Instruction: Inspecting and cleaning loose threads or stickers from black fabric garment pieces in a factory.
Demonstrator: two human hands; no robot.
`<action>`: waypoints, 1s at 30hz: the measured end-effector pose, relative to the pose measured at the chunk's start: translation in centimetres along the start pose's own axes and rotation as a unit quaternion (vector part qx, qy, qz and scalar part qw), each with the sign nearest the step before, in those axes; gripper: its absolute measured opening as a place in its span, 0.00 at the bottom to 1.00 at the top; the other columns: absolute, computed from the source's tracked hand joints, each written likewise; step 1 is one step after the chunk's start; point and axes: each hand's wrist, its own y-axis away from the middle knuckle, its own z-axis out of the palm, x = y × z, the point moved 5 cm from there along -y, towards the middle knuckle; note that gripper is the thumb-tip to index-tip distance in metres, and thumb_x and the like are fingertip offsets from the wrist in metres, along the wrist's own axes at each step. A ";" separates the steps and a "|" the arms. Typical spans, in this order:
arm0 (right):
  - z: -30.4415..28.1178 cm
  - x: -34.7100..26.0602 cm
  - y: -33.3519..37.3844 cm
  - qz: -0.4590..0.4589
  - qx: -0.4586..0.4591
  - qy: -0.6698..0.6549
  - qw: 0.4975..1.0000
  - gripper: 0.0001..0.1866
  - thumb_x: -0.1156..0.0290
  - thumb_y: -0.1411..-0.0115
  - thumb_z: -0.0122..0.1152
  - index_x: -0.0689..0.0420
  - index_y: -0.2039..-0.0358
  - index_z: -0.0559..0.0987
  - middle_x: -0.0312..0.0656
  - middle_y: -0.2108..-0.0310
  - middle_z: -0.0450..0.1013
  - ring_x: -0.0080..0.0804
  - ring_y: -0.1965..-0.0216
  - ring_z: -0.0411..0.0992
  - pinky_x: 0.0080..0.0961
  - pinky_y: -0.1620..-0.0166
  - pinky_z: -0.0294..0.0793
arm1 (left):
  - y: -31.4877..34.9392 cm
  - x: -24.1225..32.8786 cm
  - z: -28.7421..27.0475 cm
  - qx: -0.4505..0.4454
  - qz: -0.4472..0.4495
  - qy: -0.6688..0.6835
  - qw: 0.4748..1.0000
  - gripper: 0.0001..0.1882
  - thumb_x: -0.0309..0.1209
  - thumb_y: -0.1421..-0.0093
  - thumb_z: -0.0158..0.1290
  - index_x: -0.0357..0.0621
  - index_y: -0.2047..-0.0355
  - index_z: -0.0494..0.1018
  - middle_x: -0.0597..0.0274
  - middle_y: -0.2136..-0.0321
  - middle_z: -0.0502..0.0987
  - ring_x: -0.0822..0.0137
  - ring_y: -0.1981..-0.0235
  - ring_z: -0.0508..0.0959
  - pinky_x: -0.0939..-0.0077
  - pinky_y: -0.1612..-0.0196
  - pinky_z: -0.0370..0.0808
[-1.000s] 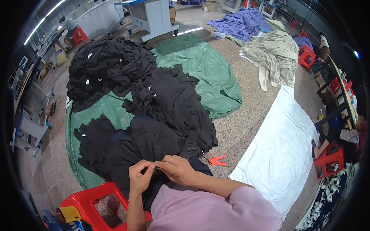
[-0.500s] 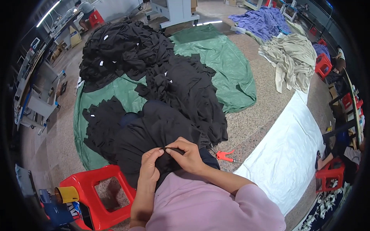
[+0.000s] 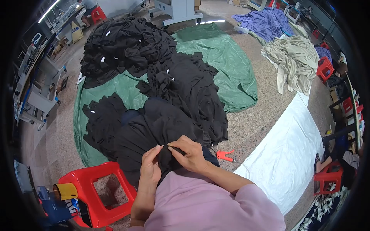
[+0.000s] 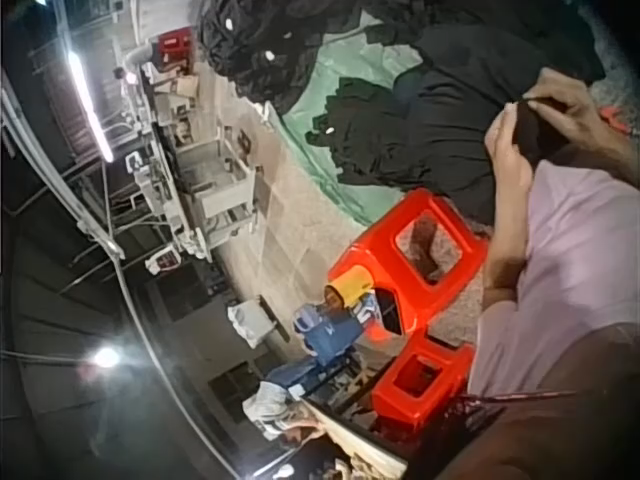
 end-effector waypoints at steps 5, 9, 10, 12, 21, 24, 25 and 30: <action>-0.1 -0.2 0.1 -0.016 -0.021 0.000 1.000 0.09 0.81 0.50 0.65 0.61 0.66 0.80 0.42 0.76 0.70 0.34 0.77 0.69 0.24 0.74 0.67 | -0.6 0.0 -1.0 -0.021 -0.032 -0.034 0.999 0.09 0.29 0.38 0.54 0.34 0.64 0.77 0.62 0.69 0.80 0.76 0.69 0.78 0.85 0.62 0.74; 0.0 -0.2 0.0 0.012 -0.037 0.002 0.999 0.10 0.79 0.52 0.67 0.58 0.67 0.81 0.41 0.75 0.72 0.35 0.75 0.73 0.27 0.72 0.71 | -0.8 0.2 -1.1 -0.027 -0.066 -0.032 0.997 0.08 0.28 0.38 0.54 0.34 0.65 0.77 0.62 0.70 0.80 0.76 0.70 0.78 0.86 0.63 0.74; 0.0 -0.2 -0.1 0.014 -0.042 0.004 0.999 0.10 0.78 0.52 0.67 0.57 0.66 0.81 0.41 0.75 0.72 0.35 0.75 0.72 0.28 0.72 0.70 | -0.9 0.2 -1.4 -0.035 -0.046 -0.052 0.997 0.07 0.27 0.39 0.54 0.34 0.66 0.77 0.62 0.70 0.80 0.75 0.70 0.79 0.85 0.64 0.74; 0.0 -0.6 -0.2 0.017 -0.058 0.007 0.998 0.10 0.78 0.50 0.67 0.58 0.66 0.80 0.41 0.75 0.71 0.34 0.75 0.71 0.26 0.72 0.69 | -0.9 0.1 -1.4 -0.043 -0.025 -0.071 0.996 0.06 0.26 0.39 0.55 0.34 0.66 0.77 0.62 0.71 0.80 0.75 0.71 0.79 0.85 0.65 0.74; -0.2 -0.1 -0.6 0.076 -0.144 -0.077 0.984 0.06 0.77 0.48 0.66 0.60 0.68 0.81 0.39 0.75 0.70 0.30 0.72 0.70 0.23 0.69 0.67 | -1.2 0.5 -1.7 0.027 0.061 -0.086 0.994 0.04 0.22 0.43 0.59 0.36 0.67 0.79 0.66 0.73 0.79 0.79 0.72 0.75 0.87 0.66 0.70; -0.1 0.2 -0.5 0.137 -0.120 -0.129 0.975 0.06 0.80 0.48 0.64 0.61 0.68 0.80 0.38 0.73 0.71 0.26 0.71 0.70 0.20 0.67 0.66 | -1.1 0.9 -1.1 0.007 0.094 -0.156 0.983 0.02 0.20 0.44 0.57 0.34 0.70 0.78 0.63 0.74 0.79 0.77 0.73 0.77 0.86 0.66 0.73; -0.1 0.2 -0.5 0.126 -0.102 -0.113 0.980 0.06 0.80 0.48 0.64 0.60 0.68 0.80 0.39 0.73 0.71 0.27 0.71 0.70 0.21 0.67 0.67 | -1.1 1.1 -1.0 -0.010 0.089 -0.168 0.982 0.02 0.19 0.44 0.56 0.34 0.70 0.78 0.64 0.74 0.79 0.77 0.73 0.76 0.86 0.66 0.72; -0.3 -1.5 -0.5 0.020 -0.077 -0.008 0.997 0.09 0.80 0.49 0.65 0.59 0.66 0.80 0.40 0.73 0.70 0.32 0.73 0.72 0.24 0.71 0.69 | -1.0 1.3 -1.0 -0.040 0.047 -0.162 0.985 0.02 0.19 0.44 0.56 0.34 0.70 0.78 0.65 0.74 0.79 0.79 0.73 0.75 0.87 0.67 0.71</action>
